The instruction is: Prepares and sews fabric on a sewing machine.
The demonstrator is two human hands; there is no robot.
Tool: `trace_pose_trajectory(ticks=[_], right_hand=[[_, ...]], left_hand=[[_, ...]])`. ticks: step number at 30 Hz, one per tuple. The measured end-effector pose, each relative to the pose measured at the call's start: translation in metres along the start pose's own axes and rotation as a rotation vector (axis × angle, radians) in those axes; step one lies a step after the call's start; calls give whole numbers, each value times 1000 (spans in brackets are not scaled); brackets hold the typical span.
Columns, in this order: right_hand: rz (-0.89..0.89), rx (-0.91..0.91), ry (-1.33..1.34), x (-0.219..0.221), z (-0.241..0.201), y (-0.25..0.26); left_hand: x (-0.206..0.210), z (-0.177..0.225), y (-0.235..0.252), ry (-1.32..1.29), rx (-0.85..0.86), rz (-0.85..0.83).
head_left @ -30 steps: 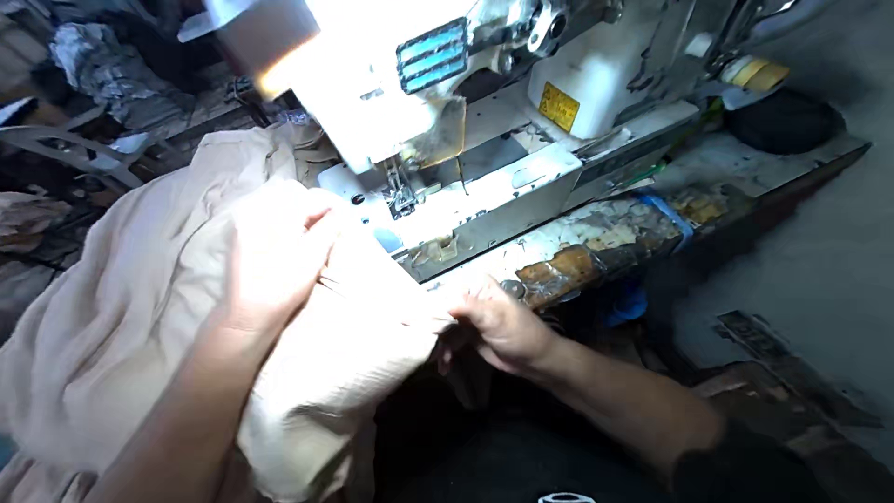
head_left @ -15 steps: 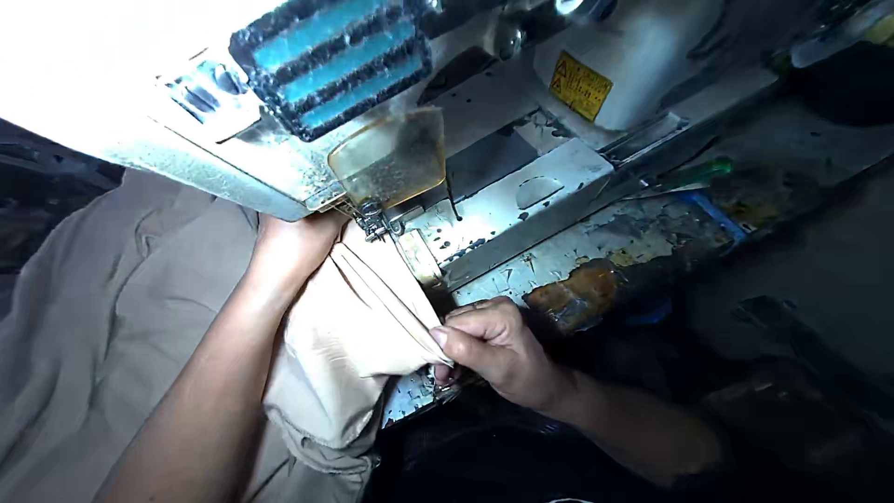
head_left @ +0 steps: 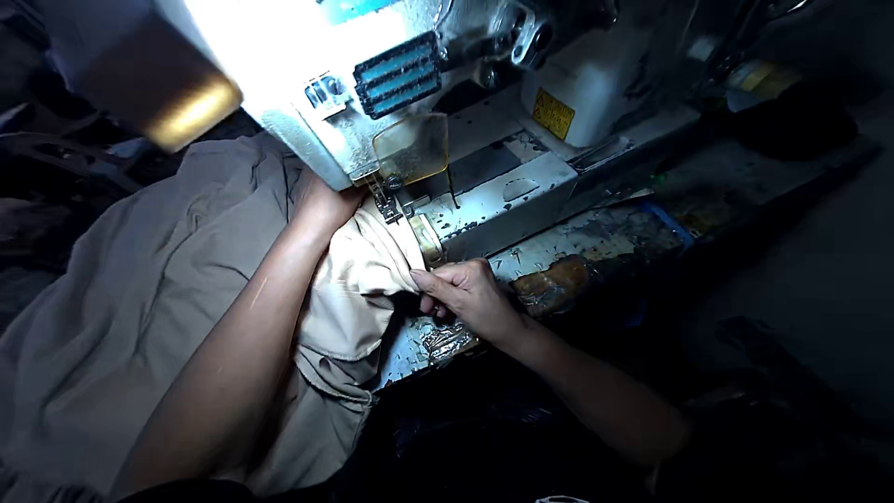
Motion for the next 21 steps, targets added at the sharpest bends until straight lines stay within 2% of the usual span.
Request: trace_pose_trajectory(ticks=[2, 3, 5, 7, 9, 12, 14, 15, 17, 19, 21], right_hand=[[9, -75, -113, -16, -5, -14], [29, -118, -148, -25, -7, -22], [55, -184, -175, -34, -9, -34], [-41, -232, -190, -27, -10, -39], [-251, -279, -198, -3, -16, -35], [-591, -314, -258, 69, -35, -22], [-653, -422, -277, 127, -43, -13], [-608, -489, -247, 144, -46, -9], [-454, -513, -173, 138, -55, -4], [-174, -506, -61, 93, -51, -3], [128, -513, -55, 37, -44, 7]], left_hand=[[-26, 19, -20, -67, -67, 56], [-40, 30, -35, -127, -31, 98], [-58, 50, -62, -239, 167, 104], [-55, 60, -79, -184, 349, 50], [-53, 58, -80, -98, 435, 122], [-81, 61, -75, -76, 396, 326], [-104, 68, -72, -46, 341, 447], [-112, 69, -71, -13, 335, 532], [-115, 72, -74, 27, 326, 705], [-104, 70, -83, -76, 325, 802], [-90, 69, -89, -239, 345, 874]])
Point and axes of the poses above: each hand's wrist, its own y-axis towards the middle knuckle, its own x-axis out of the palm, z = x × y, the point moved 3 cm from there along y, towards the middle knuckle, and after that the axes turned 11 degrees about z, right-handed, at the moved point
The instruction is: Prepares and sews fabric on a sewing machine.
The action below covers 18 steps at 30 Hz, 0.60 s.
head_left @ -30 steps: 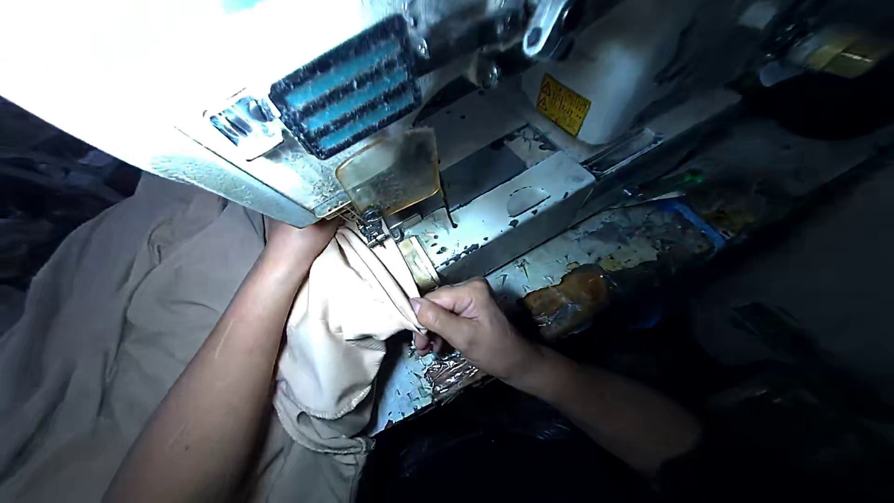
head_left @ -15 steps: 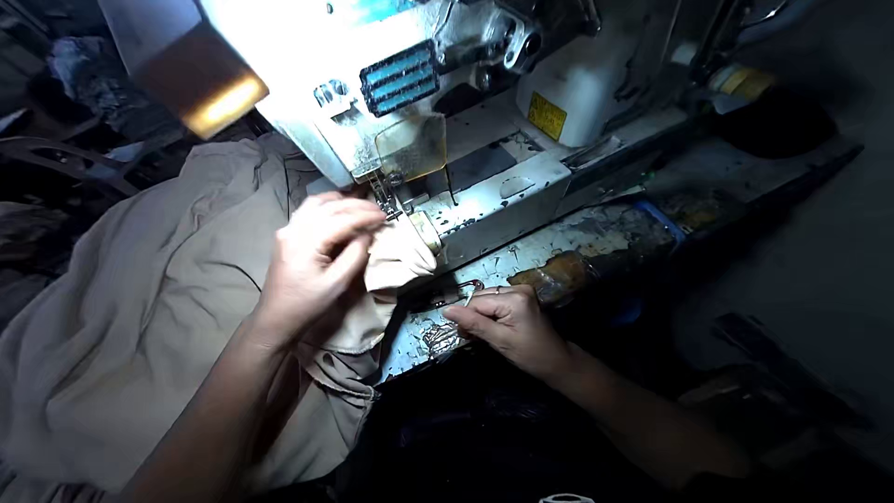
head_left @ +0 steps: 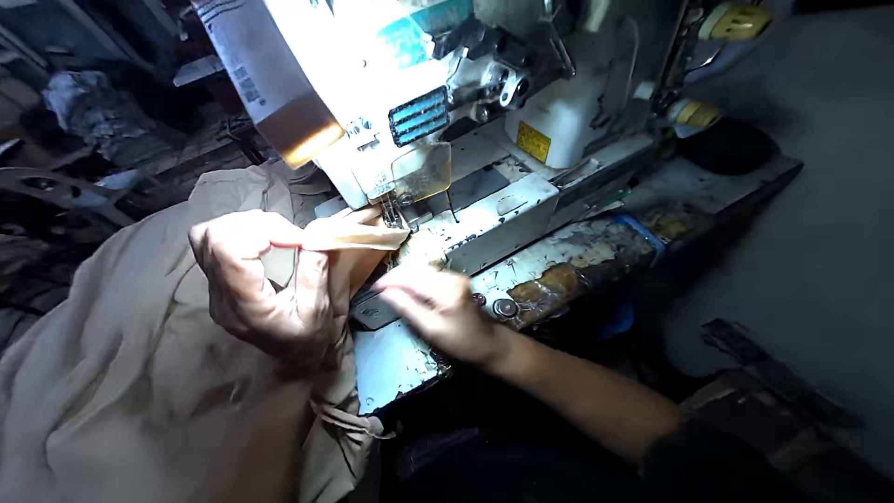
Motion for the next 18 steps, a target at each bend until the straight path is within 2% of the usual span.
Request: trace_pose_trajectory(ticks=[2, 3, 5, 8, 11, 14, 18], right_hand=[[109, -61, -150, -34, 9, 21], [92, -96, -185, -39, 12, 31], [-9, -127, -166, -36, 18, 46], [-154, -65, -58, -32, 20, 49], [-235, 25, 120, -41, 3, 30], [-219, 229, 322, -51, -18, -8], [-166, 316, 252, -57, -20, -35]], left_hand=[[5, 3, -7, -100, -37, 67], [7, 6, -9, -121, -41, 78], [10, 13, -10, -117, -21, 60], [4, 27, -16, -13, 102, -50], [-1, 38, -24, -29, 195, -114], [-14, 45, -36, -86, 192, -246], [-39, 63, -17, -47, 74, -330]])
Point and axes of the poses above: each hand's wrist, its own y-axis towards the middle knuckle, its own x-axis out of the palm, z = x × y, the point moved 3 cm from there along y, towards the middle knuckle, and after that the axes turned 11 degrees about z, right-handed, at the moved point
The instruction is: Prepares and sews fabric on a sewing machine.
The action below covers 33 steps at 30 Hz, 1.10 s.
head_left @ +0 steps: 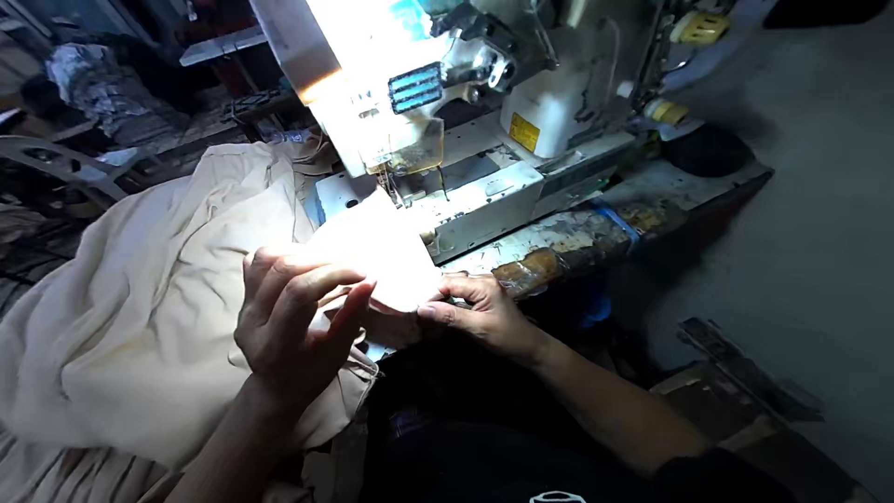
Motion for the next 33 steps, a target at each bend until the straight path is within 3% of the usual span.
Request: trace_pose_trajectory(ticks=[2, 5, 9, 11, 14, 16, 18, 20, 21, 23, 26, 29, 33], right_hand=[[3, -36, -38, 2, 0, 0], [-6, -59, -78, 6, 1, 1], [7, -59, -79, 5, 16, -5], [5, -56, -51, 6, 21, -6], [-2, -9, -63, 6, 36, -2], [-2, 9, -79, 3, 46, 6], [-5, -7, -66, 1, 53, 13], [-7, -47, -69, 1, 56, 20], [-7, -62, -78, 1, 58, 23], [-7, -84, -93, 2, 60, 27], [2, -122, -88, 1, 60, 31], [-8, -119, -81, 1, 61, 33], [-3, -135, -73, -1, 60, 36]], left_hand=[[4, 16, 18, 36, 75, -213], [41, -1, 23, 21, 234, -739], [43, -14, 33, -7, 203, -984], [47, -28, 34, -73, 157, -1001], [62, -81, 24, -140, 112, -975], [67, -121, -5, -126, 152, -841], [63, -136, -20, -131, 168, -757], [53, -124, 7, -17, 242, -796], [48, -107, 34, 137, 293, -910], [42, -83, 64, 269, 342, -907], [37, -65, 74, 304, 351, -897], [36, -75, 73, 267, 364, -839], [33, -59, 81, 275, 336, -922]])
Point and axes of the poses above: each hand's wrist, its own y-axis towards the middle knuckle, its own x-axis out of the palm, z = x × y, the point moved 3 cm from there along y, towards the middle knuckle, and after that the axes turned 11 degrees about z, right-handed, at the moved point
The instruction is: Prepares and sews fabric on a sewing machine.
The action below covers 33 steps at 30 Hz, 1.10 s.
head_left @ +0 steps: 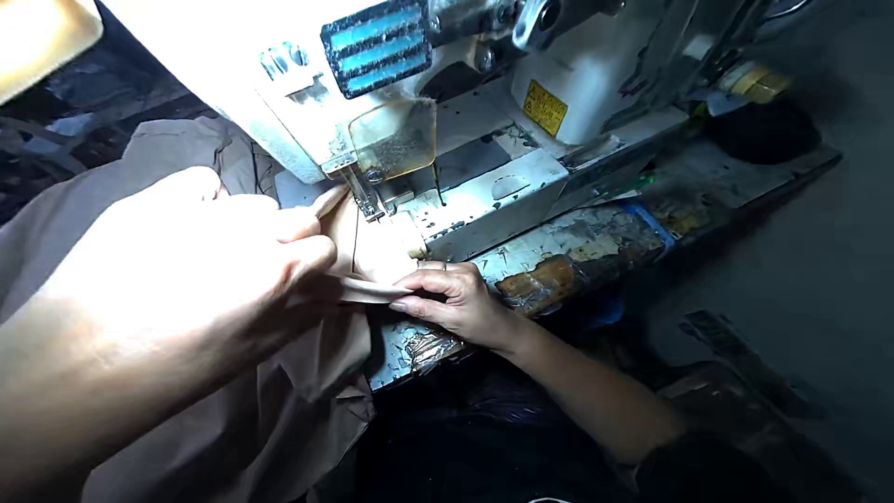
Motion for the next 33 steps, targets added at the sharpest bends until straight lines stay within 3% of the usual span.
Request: trace_pose_trajectory(ticks=[8, 13, 33], right_hand=[[2, -17, -1, -2, -3, 4], [-8, 16, -31, -2, -3, 3], [1, -25, -56, -5, -2, 5]], left_hand=[[-4, 9, 1, -7, 6, 13], [16, -4, -11, 8, 9, 83], [-3, 26, -5, 53, 16, 26]])
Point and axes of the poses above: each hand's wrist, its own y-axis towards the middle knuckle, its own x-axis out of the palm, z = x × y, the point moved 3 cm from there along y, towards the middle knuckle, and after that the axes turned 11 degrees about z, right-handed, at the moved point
